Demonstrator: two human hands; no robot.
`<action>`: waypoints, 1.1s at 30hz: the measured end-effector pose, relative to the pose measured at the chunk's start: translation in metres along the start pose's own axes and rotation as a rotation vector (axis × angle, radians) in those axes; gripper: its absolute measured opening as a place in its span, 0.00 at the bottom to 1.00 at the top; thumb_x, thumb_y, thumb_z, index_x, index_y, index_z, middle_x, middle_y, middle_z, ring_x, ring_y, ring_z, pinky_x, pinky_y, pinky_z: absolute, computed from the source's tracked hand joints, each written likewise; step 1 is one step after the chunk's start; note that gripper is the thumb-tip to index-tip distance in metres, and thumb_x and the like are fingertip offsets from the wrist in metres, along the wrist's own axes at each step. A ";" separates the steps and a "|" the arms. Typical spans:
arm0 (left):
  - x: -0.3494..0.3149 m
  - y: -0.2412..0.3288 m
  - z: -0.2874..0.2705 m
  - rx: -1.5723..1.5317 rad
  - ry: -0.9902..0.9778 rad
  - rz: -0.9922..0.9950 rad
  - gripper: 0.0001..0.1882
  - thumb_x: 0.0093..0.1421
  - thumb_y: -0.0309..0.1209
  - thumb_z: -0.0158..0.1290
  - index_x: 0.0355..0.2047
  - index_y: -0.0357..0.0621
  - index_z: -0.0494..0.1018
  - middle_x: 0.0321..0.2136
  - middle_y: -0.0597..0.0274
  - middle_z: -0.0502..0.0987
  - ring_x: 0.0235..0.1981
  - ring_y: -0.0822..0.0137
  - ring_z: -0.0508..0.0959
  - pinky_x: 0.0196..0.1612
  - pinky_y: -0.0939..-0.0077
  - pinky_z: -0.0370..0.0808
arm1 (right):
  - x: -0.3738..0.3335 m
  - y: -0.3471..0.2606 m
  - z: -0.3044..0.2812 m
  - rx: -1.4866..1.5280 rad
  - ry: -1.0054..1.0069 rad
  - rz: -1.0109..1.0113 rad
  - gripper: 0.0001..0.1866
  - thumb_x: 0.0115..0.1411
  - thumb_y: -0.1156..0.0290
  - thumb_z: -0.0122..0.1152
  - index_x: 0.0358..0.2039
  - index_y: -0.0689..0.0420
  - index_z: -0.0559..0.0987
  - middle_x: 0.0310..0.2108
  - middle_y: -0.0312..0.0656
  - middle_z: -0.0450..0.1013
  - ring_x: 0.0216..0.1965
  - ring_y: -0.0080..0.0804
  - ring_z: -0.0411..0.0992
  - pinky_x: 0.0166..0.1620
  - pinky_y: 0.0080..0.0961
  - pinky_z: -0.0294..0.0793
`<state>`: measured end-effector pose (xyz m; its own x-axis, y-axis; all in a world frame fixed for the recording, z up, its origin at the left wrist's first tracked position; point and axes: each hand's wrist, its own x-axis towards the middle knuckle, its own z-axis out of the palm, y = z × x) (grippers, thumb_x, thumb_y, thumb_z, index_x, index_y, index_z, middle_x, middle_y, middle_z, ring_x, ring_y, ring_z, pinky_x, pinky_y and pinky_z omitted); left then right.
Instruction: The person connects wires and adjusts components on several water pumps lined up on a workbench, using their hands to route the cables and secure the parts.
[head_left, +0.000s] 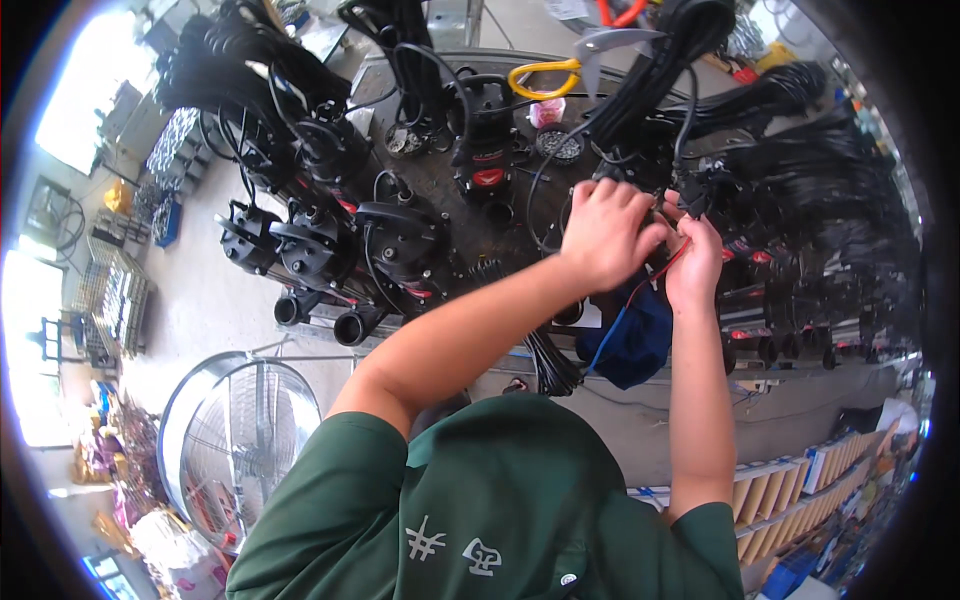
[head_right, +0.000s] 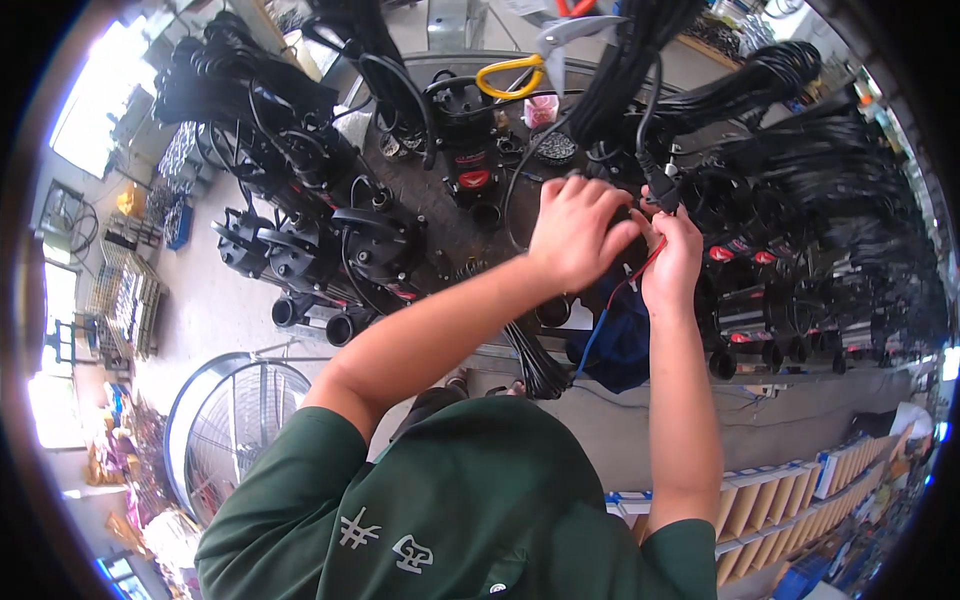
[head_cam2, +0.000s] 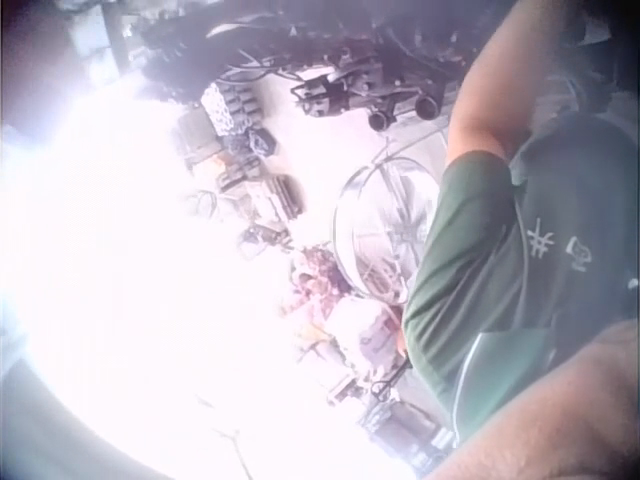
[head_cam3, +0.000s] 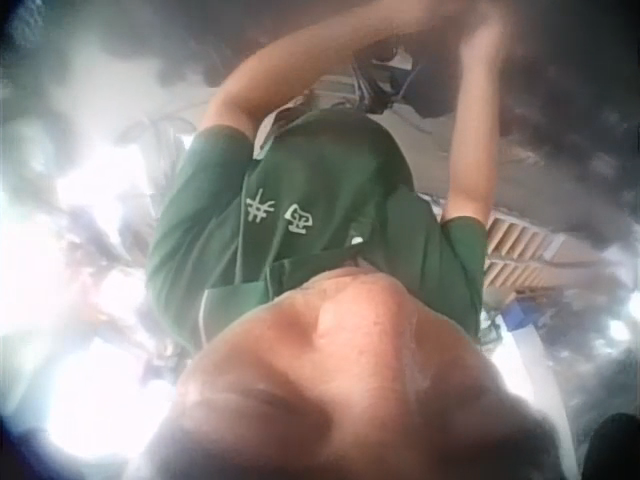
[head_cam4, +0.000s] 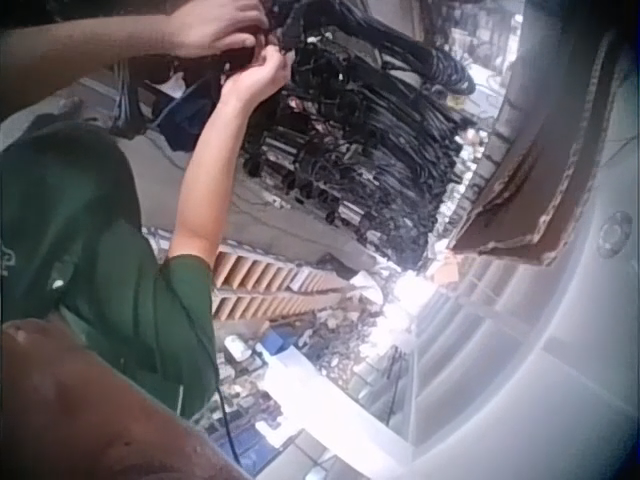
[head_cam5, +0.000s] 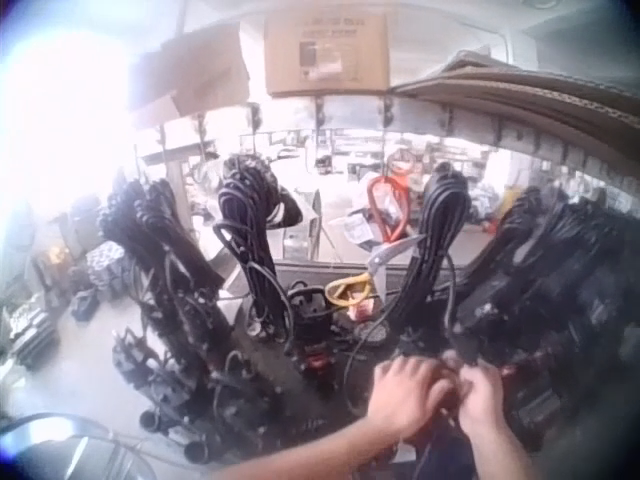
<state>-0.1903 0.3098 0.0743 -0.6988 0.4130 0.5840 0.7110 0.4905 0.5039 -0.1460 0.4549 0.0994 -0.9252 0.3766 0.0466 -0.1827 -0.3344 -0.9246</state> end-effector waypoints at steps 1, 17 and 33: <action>0.011 -0.003 0.004 0.068 -0.012 -0.010 0.18 0.59 0.44 0.59 0.45 0.48 0.79 0.45 0.57 0.79 0.50 0.54 0.75 0.54 0.53 0.65 | 0.002 0.005 -0.020 -0.095 0.049 0.006 0.10 0.64 0.71 0.53 0.37 0.62 0.81 0.37 0.39 0.80 0.34 0.25 0.76 0.42 0.24 0.78; 0.060 -0.077 0.018 -0.149 -0.224 0.327 0.08 0.51 0.29 0.48 0.24 0.35 0.71 0.27 0.45 0.74 0.35 0.41 0.74 0.43 0.55 0.72 | -0.071 -0.027 -0.120 -0.324 -0.165 -0.181 0.24 0.61 0.83 0.60 0.59 0.62 0.74 0.44 0.41 0.81 0.37 0.20 0.75 0.41 0.22 0.78; 0.126 -0.123 0.008 -0.086 -0.638 -0.049 0.17 0.57 0.25 0.38 0.30 0.33 0.78 0.31 0.55 0.82 0.38 0.63 0.79 0.51 0.71 0.71 | -0.070 -0.051 -0.143 -0.506 -0.203 -0.409 0.22 0.57 0.79 0.59 0.54 0.64 0.79 0.48 0.51 0.81 0.47 0.41 0.81 0.51 0.34 0.79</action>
<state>-0.3665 0.3073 0.0806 -0.6214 0.7795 0.0788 0.6620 0.4686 0.5849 -0.0245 0.5689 0.0894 -0.8677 0.2008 0.4548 -0.3990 0.2644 -0.8780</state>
